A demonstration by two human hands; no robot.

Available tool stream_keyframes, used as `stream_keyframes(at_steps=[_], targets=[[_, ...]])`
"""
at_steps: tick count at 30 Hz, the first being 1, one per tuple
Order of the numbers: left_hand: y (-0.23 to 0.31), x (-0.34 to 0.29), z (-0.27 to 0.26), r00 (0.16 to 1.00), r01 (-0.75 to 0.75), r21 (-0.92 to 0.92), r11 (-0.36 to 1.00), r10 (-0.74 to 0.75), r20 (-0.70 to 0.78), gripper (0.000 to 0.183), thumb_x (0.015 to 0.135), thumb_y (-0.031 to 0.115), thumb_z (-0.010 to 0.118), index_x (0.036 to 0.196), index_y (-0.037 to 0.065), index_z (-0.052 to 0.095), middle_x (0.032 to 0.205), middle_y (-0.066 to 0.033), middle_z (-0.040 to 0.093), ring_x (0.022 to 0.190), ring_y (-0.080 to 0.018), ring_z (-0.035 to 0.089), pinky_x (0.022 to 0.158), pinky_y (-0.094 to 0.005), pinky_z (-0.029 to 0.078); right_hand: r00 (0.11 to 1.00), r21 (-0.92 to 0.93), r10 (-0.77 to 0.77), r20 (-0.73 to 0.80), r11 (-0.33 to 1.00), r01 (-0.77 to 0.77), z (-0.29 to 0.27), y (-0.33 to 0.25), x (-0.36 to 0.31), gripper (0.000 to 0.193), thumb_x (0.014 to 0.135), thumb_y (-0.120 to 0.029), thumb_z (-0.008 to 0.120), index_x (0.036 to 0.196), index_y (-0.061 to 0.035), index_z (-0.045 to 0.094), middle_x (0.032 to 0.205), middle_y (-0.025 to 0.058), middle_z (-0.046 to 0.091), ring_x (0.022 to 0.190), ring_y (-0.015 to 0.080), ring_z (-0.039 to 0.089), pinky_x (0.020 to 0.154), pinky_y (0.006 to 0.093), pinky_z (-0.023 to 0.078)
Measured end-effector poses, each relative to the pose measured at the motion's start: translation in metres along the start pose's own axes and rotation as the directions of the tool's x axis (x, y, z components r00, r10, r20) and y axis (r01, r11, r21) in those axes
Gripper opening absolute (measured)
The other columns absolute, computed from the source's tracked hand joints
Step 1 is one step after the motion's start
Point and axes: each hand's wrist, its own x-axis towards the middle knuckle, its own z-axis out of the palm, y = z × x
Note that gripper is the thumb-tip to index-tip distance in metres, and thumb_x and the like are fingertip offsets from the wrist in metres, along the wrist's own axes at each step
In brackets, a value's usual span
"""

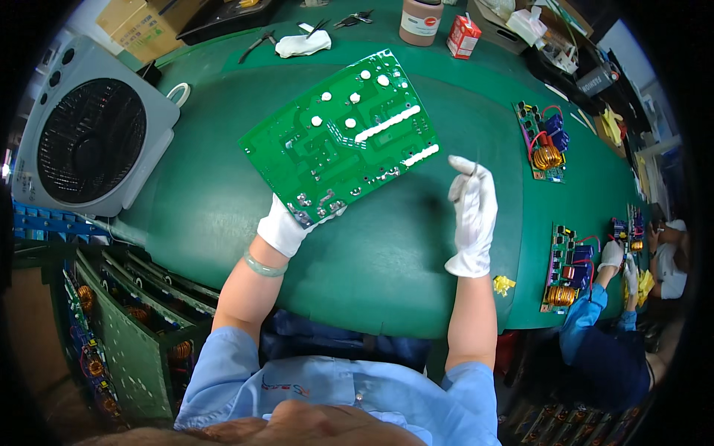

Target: The person picks up a green circuit board from a rack and places it on a green workbench. They use a small metal tool to scrape the surface of the board, then flip it over to inspect the components. The person repeats this process with multiple boards, handling them one at a time and placing them back on the rack.

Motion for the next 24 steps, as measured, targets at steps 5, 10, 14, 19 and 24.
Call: stream_keyframes(at_steps=[5, 10, 14, 19, 24], targets=[[-0.011, 0.001, -0.009, 0.995, -0.051, 0.013, 0.999, 0.052, -0.085, 0.046, 0.108, 0.037, 0.038, 0.144, 0.01, 0.047, 0.142, -0.0138, 0.054, 0.122, -0.0293, 0.06, 0.096, -0.0448, 0.057, 0.919, -0.161, -0.234, 0.318, 0.942, 0.296, 0.038, -0.016, -0.034, 0.033, 0.102, -0.031, 0.059, 0.111, 0.0005, 0.062, 0.088, 0.0096, 0.066, 0.074, 0.0167, 0.063, 0.067, 0.0321, 0.051], [-0.029, 0.004, -0.037, 0.97, -0.076, 0.352, 0.933, 0.151, -0.192, 0.04, 0.107, 0.032, 0.042, 0.137, 0.006, 0.05, 0.134, -0.0135, 0.059, 0.114, -0.0256, 0.063, 0.091, -0.0391, 0.058, 0.895, -0.307, -0.187, 0.405, 0.895, 0.325, 0.056, -0.011, -0.041, 0.02, 0.09, -0.019, 0.074, 0.093, -0.0024, 0.062, 0.078, 0.0124, 0.06, 0.063, 0.029, 0.06, 0.059, 0.0374, 0.049], [-0.036, 0.002, -0.036, 0.976, -0.046, 0.34, 0.939, 0.116, -0.187, 0.04, 0.107, 0.033, 0.043, 0.136, 0.006, 0.051, 0.133, -0.013, 0.059, 0.113, -0.0251, 0.063, 0.093, -0.0391, 0.057, 0.879, -0.34, -0.171, 0.445, 0.876, 0.342, 0.051, -0.01, -0.041, 0.014, 0.093, -0.011, 0.068, 0.092, 0.0002, 0.061, 0.077, 0.014, 0.06, 0.063, 0.0291, 0.058, 0.06, 0.0356, 0.047], [-0.036, -0.004, -0.028, 0.976, -0.012, 0.252, 0.968, 0.066, -0.209, 0.044, 0.107, 0.037, 0.042, 0.138, 0.007, 0.051, 0.133, -0.0122, 0.06, 0.115, -0.0258, 0.063, 0.094, -0.0407, 0.055, 0.874, -0.324, -0.19, 0.447, 0.877, 0.356, 0.05, -0.011, -0.042, 0.014, 0.091, -0.01, 0.07, 0.091, 0.0005, 0.061, 0.076, 0.014, 0.059, 0.062, 0.0289, 0.058, 0.059, 0.0355, 0.047], [-0.034, -0.003, -0.039, 0.968, 0.03, 0.28, 0.959, 0.041, -0.246, 0.046, 0.106, 0.04, 0.041, 0.138, 0.009, 0.052, 0.133, -0.0115, 0.06, 0.116, -0.0263, 0.063, 0.095, -0.0419, 0.055, 0.872, -0.325, -0.189, 0.451, 0.876, 0.358, 0.051, -0.012, -0.041, 0.015, 0.09, -0.009, 0.072, 0.09, 0.0007, 0.061, 0.076, 0.0143, 0.059, 0.062, 0.0292, 0.058, 0.059, 0.0356, 0.047]])
